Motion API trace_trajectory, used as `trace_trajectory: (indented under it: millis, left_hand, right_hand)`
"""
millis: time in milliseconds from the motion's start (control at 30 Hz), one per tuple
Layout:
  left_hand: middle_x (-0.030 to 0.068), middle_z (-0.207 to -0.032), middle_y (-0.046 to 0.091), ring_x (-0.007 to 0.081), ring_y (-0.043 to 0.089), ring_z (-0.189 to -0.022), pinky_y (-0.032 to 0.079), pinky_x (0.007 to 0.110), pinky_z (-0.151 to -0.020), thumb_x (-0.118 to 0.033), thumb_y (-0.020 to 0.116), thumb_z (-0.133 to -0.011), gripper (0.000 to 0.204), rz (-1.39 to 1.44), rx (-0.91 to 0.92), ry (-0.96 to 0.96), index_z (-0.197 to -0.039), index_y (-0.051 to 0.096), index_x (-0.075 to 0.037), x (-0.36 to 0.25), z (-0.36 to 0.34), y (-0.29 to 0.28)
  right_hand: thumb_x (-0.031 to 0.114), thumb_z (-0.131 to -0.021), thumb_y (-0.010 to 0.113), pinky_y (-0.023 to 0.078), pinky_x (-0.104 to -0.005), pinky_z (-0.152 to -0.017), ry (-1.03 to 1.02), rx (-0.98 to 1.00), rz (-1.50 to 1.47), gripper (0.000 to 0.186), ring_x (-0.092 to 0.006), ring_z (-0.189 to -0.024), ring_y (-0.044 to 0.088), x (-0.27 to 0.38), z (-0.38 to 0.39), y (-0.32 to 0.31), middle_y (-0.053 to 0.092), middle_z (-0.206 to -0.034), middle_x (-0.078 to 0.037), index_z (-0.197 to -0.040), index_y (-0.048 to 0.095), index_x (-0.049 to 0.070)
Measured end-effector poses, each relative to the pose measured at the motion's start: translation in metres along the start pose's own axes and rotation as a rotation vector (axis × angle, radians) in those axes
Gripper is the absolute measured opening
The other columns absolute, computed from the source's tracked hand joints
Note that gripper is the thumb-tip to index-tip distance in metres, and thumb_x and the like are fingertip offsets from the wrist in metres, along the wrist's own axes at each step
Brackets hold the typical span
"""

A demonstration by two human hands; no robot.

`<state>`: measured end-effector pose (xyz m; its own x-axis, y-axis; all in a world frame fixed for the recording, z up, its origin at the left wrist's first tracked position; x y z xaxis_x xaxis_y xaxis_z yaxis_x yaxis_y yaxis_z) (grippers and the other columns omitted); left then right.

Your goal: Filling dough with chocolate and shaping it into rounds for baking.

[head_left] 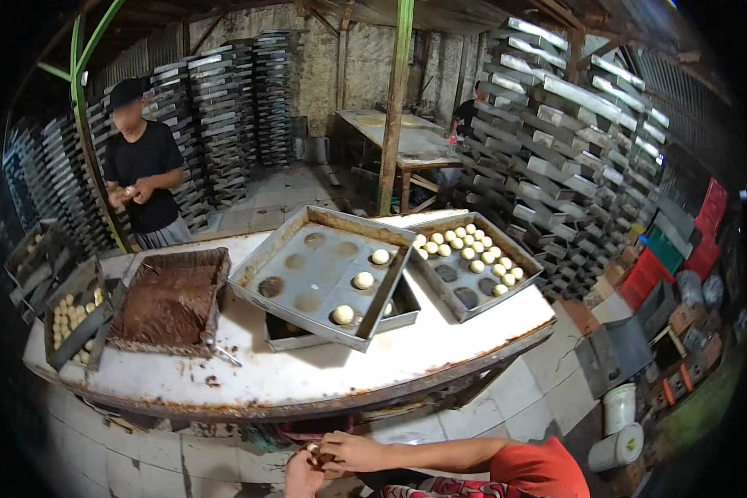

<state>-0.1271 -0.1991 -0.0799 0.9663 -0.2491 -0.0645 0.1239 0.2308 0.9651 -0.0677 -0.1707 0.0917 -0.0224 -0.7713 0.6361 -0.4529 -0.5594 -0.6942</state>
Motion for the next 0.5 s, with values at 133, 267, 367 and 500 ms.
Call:
trace_trajectory:
  millis: [133, 267, 367, 500]
  left_hand:
    - [0.0109, -0.101, 0.055, 0.0233, 0.055, -0.093, 0.046, 0.039, -0.079, -0.001, 0.044, -0.086, 0.018, -0.313, -0.299, 0.242, -0.103, 0.050, 0.002, 0.046, -0.015, 0.042]
    - [0.0079, -0.097, 0.056, 0.0140, 0.055, -0.086, 0.046, 0.027, -0.073, 0.001, 0.054, -0.087, 0.030, -0.803, -0.258, 0.139, -0.116, 0.049, 0.003, 0.082, -0.044, 0.071]
    - [0.0061, -0.093, 0.057, 0.0109, 0.054, -0.081, 0.045, 0.025, -0.069, -0.001, 0.052, -0.089, 0.023, -0.931, -0.429, 0.204, -0.112, 0.051, 0.002, 0.097, -0.079, 0.100]
    - [0.0062, -0.091, 0.056, 0.0138, 0.055, -0.079, 0.047, 0.026, -0.068, -0.012, 0.055, -0.089, 0.020, -0.775, -0.399, 0.580, -0.103, 0.052, 0.003, 0.121, -0.175, 0.142]
  right_hand:
    - [0.014, -0.082, 0.059, 0.046, -0.0474, -0.069, 0.417, -0.012, -0.145, 0.032, -0.0411, -0.082, 0.059, -0.031, 0.056, -0.033, 0.059, -0.095, -0.021, -0.109, 0.045, 0.003]
    - [0.009, -0.081, 0.061, 0.049, -0.0353, -0.065, 0.391, 0.010, -0.356, 0.025, -0.0309, -0.072, 0.063, -0.066, 0.091, -0.070, 0.063, -0.083, -0.017, -0.101, 0.049, 0.003]
    - [0.008, -0.082, 0.062, 0.048, -0.0328, -0.063, 0.661, -0.316, -0.415, 0.016, -0.0195, -0.070, 0.061, -0.110, 0.131, -0.112, 0.060, -0.075, -0.011, -0.093, 0.054, 0.001]
    - [0.001, -0.069, 0.060, 0.043, -0.0408, -0.079, 0.334, -0.539, 0.359, 0.033, -0.0343, -0.096, 0.048, -0.101, 0.163, -0.183, 0.048, -0.114, -0.020, -0.101, 0.061, 0.006]
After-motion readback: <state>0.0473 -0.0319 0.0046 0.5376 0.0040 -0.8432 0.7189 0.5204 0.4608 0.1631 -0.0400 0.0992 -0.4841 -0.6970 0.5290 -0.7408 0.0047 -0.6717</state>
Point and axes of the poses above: each hand's wrist, its own z-axis away from the middle knuckle, its own y-axis out of the palm, x = y × z, the point moved 10 cm from there along -z, towards the middle knuckle
